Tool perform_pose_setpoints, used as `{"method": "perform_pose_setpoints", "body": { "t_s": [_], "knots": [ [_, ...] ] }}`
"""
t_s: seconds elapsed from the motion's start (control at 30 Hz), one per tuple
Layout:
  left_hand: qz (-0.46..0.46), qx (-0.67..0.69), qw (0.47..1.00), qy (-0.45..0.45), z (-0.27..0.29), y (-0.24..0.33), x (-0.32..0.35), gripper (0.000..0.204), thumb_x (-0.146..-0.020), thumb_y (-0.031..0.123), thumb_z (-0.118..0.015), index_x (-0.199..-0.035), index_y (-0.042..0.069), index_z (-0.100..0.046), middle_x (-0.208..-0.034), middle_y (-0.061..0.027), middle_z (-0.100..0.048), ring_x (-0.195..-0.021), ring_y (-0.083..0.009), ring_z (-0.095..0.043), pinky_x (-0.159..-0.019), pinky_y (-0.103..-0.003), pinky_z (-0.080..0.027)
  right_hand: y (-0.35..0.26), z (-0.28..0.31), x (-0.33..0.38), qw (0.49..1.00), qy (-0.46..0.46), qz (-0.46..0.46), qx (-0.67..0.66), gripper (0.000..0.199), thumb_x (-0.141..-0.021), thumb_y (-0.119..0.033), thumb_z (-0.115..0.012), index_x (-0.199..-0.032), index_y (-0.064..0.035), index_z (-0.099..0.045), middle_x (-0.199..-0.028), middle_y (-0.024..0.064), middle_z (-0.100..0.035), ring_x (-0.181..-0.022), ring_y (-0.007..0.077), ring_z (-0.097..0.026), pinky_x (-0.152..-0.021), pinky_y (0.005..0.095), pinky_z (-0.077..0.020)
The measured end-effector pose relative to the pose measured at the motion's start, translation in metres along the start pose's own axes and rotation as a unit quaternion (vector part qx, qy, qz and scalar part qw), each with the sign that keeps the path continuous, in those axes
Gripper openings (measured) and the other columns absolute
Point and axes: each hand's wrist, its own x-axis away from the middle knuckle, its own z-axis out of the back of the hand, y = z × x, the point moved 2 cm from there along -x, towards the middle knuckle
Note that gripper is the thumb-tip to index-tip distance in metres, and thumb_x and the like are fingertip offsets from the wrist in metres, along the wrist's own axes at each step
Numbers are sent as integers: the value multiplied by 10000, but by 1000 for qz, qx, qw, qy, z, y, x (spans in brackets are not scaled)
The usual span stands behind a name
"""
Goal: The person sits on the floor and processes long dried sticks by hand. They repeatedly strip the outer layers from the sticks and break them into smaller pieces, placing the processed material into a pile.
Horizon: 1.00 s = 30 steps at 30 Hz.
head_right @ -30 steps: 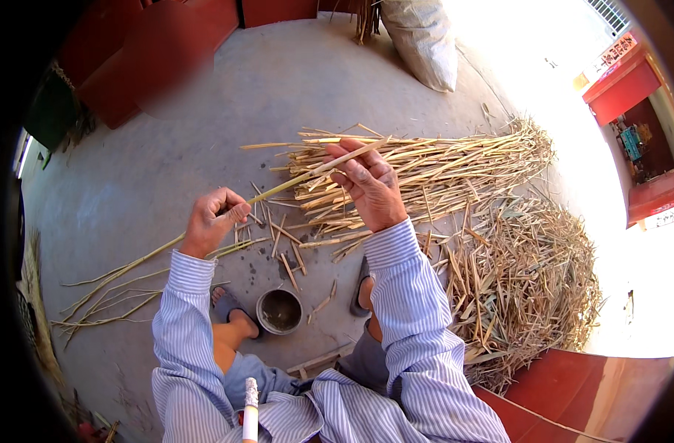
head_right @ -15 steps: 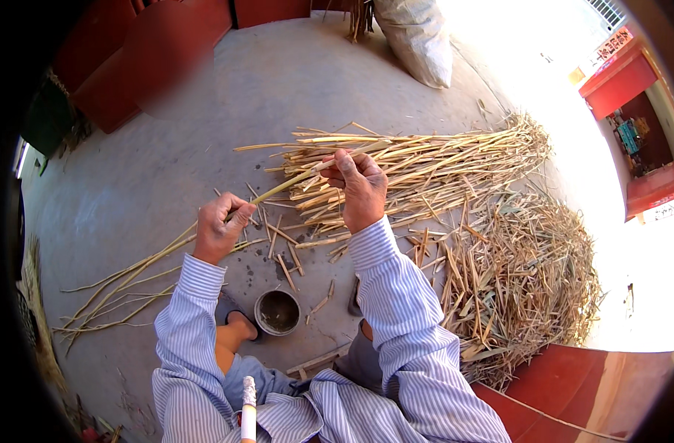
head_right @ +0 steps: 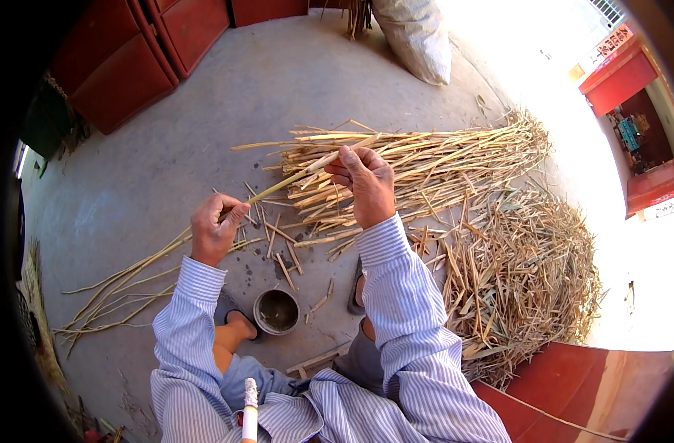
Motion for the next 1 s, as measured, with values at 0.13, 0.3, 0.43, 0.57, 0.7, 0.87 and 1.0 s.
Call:
{"method": "perform_pose_setpoints", "body": {
  "t_s": [0.13, 0.3, 0.43, 0.57, 0.7, 0.87, 1.0],
  "knots": [
    [138, 151, 975, -82, 3, -7, 3, 302, -825, 275, -769, -770, 28, -604, -624, -19, -584, -572, -81, -526, -501, -253, -431, -7, -1, 3, 997, -67, 47, 10, 213, -921, -216, -660, -997, -23, -617, -895, 105, -701, -824, 180, -698, -709, 259, -573],
    [196, 254, 933, -163, 13, -13, 3, 325, -828, 287, -775, -746, 34, -588, -624, 7, -561, -561, -37, -481, -475, -205, -391, -11, -2, 4, 984, -154, 82, -28, 183, -932, -170, -635, -1023, -13, -614, -948, 128, -699, -880, 199, -694, -778, 304, -585],
    [221, 256, 920, -196, 18, -21, 3, 290, -838, 250, -764, -763, 41, -578, -680, -5, -575, -584, -62, -501, -527, -218, -407, -12, -16, 11, 982, -150, 55, -102, 168, -935, -138, -621, -1042, -9, -613, -1006, 152, -693, -908, 213, -691, -782, 312, -590],
    [170, 204, 953, -145, 18, -20, 2, 309, -819, 261, -783, -736, 33, -592, -644, 5, -572, -579, -50, -482, -510, -221, -403, -3, -13, 5, 985, -137, 65, -86, 168, -931, -141, -628, -1037, -12, -614, -990, 141, -700, -890, 206, -695, -749, 297, -590],
    [156, 170, 966, -119, 13, -19, 4, 308, -809, 255, -790, -715, 30, -602, -635, 10, -578, -586, -49, -474, -513, -234, -408, 1, -15, 4, 995, -56, 78, -20, 194, -914, -194, -664, -997, -23, -623, -915, 111, -710, -798, 183, -699, -697, 284, -580],
    [139, 132, 977, -98, 8, -15, 5, 327, -817, 295, -780, -742, 33, -599, -648, -14, -600, -592, -61, -502, -515, -241, -408, 8, -10, 1, 997, 12, 67, 27, 245, -888, -270, -705, -889, -40, -621, -804, 79, -693, -662, 149, -667, -600, 252, -545],
    [55, 2, 998, -17, 2, -6, 8, 333, -810, 303, -779, -758, 29, -597, -655, -58, -627, -571, -130, -558, -517, -291, -432, 15, -5, -1, 999, 43, 30, -1, 277, -875, -303, -718, -853, -50, -609, -758, 71, -677, -615, 133, -646, -571, 247, -533]
  ]
}}
